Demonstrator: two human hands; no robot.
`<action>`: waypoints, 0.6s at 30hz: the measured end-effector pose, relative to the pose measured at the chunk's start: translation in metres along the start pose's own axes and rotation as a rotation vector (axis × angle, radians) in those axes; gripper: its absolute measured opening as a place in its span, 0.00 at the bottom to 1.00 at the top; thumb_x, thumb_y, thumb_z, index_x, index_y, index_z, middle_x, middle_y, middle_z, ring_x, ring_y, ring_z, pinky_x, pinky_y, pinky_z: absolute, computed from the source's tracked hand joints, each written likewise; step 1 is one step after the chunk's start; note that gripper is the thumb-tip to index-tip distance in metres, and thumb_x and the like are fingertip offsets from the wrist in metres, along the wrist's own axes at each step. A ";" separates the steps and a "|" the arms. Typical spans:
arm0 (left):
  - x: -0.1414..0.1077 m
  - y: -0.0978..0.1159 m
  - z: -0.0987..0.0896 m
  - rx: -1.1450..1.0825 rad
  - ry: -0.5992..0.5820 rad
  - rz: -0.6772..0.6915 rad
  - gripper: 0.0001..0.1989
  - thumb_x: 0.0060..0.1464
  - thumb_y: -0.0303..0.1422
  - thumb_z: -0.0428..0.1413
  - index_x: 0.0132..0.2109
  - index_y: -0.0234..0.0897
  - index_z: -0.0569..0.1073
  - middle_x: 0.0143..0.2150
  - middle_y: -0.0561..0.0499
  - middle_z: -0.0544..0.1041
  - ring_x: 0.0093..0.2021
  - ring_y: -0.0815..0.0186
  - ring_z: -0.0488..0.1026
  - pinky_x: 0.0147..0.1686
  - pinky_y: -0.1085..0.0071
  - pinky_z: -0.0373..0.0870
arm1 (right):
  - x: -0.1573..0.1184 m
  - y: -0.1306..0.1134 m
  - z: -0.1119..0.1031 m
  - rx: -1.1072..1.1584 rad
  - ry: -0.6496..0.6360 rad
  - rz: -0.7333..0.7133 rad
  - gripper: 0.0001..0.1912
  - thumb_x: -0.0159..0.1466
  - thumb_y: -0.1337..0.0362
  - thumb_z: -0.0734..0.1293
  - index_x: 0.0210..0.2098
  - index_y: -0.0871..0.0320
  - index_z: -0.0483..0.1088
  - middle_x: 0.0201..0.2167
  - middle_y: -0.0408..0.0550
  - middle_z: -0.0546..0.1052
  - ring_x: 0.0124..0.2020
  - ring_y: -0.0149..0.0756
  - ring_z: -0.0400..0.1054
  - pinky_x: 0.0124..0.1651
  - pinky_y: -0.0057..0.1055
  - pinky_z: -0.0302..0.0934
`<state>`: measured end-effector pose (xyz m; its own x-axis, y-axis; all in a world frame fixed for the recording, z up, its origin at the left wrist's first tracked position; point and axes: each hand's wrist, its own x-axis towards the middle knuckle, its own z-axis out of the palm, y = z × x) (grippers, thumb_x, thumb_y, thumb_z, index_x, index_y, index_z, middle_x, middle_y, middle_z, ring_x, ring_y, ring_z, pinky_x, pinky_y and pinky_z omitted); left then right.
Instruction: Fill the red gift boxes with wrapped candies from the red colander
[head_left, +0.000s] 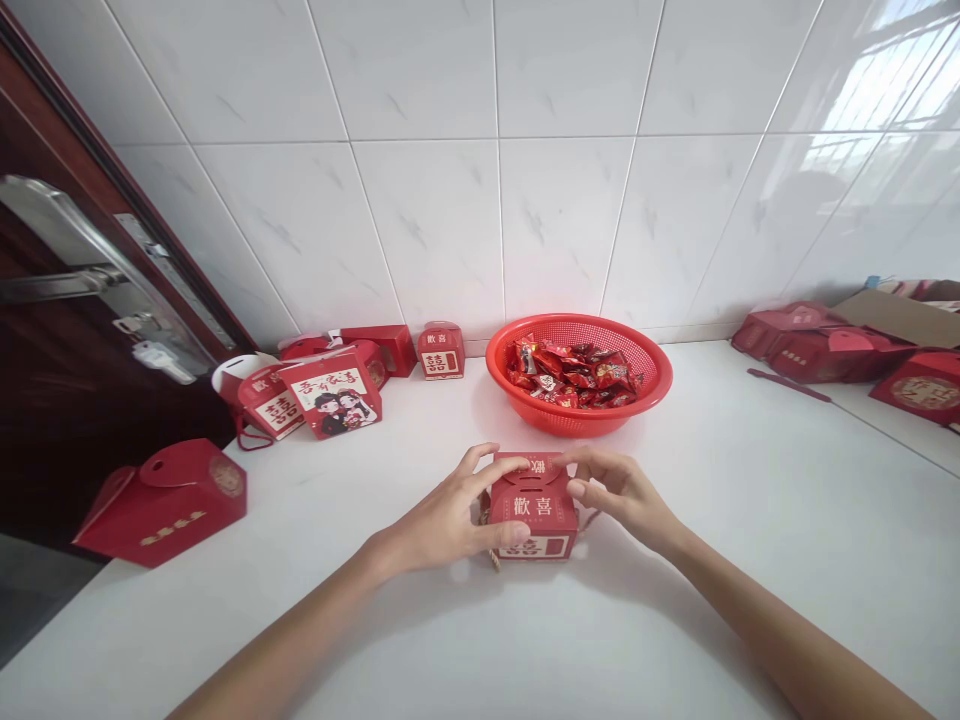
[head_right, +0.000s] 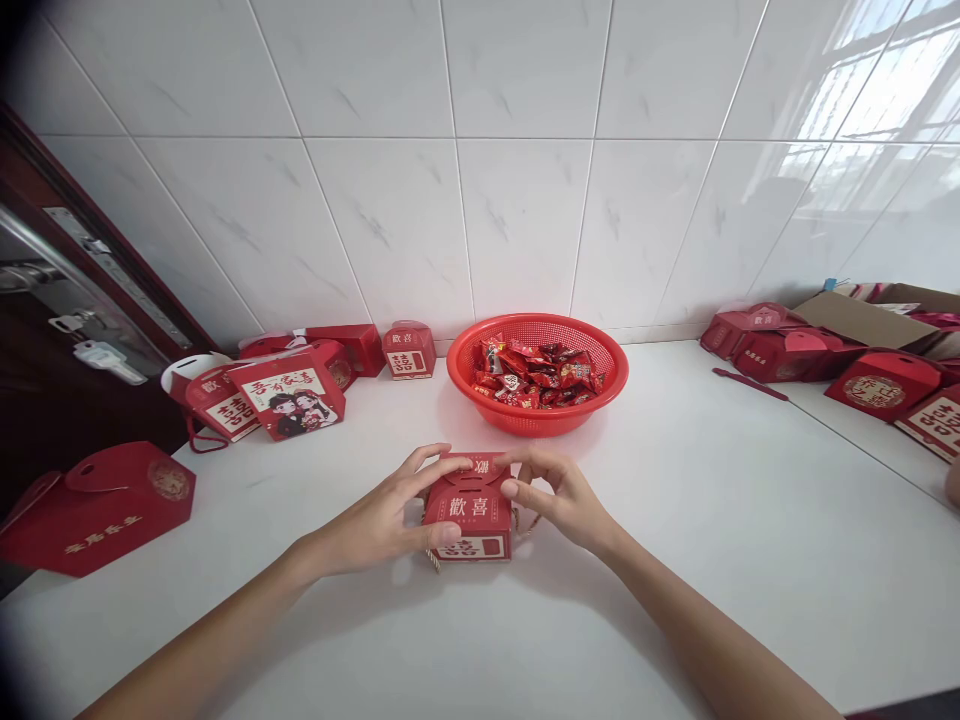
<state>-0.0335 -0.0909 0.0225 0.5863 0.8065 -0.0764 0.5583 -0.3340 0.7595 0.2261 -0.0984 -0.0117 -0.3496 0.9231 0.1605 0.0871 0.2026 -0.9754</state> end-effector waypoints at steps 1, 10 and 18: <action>0.001 -0.001 0.000 -0.024 0.004 0.007 0.37 0.52 0.53 0.63 0.66 0.52 0.66 0.69 0.43 0.58 0.68 0.47 0.61 0.62 0.56 0.67 | -0.001 -0.001 0.001 -0.039 -0.008 -0.013 0.21 0.62 0.49 0.70 0.48 0.56 0.75 0.26 0.42 0.70 0.30 0.35 0.68 0.32 0.31 0.67; -0.002 0.006 -0.021 0.012 0.060 -0.036 0.32 0.52 0.52 0.62 0.61 0.47 0.72 0.59 0.44 0.70 0.37 0.65 0.73 0.38 0.67 0.75 | -0.004 -0.004 0.004 -0.072 -0.083 0.085 0.23 0.62 0.48 0.71 0.51 0.56 0.75 0.26 0.42 0.70 0.28 0.34 0.69 0.27 0.29 0.69; -0.009 0.009 -0.059 -0.284 -0.018 -0.163 0.19 0.54 0.45 0.62 0.47 0.37 0.76 0.22 0.59 0.67 0.23 0.71 0.64 0.24 0.75 0.64 | -0.005 -0.004 0.005 -0.010 -0.100 0.149 0.24 0.62 0.48 0.71 0.52 0.56 0.73 0.26 0.42 0.71 0.26 0.33 0.71 0.29 0.32 0.73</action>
<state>-0.0685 -0.0719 0.0681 0.5140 0.8287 -0.2215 0.4612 -0.0493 0.8859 0.2230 -0.1050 -0.0090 -0.4228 0.9062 -0.0016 0.1538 0.0701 -0.9856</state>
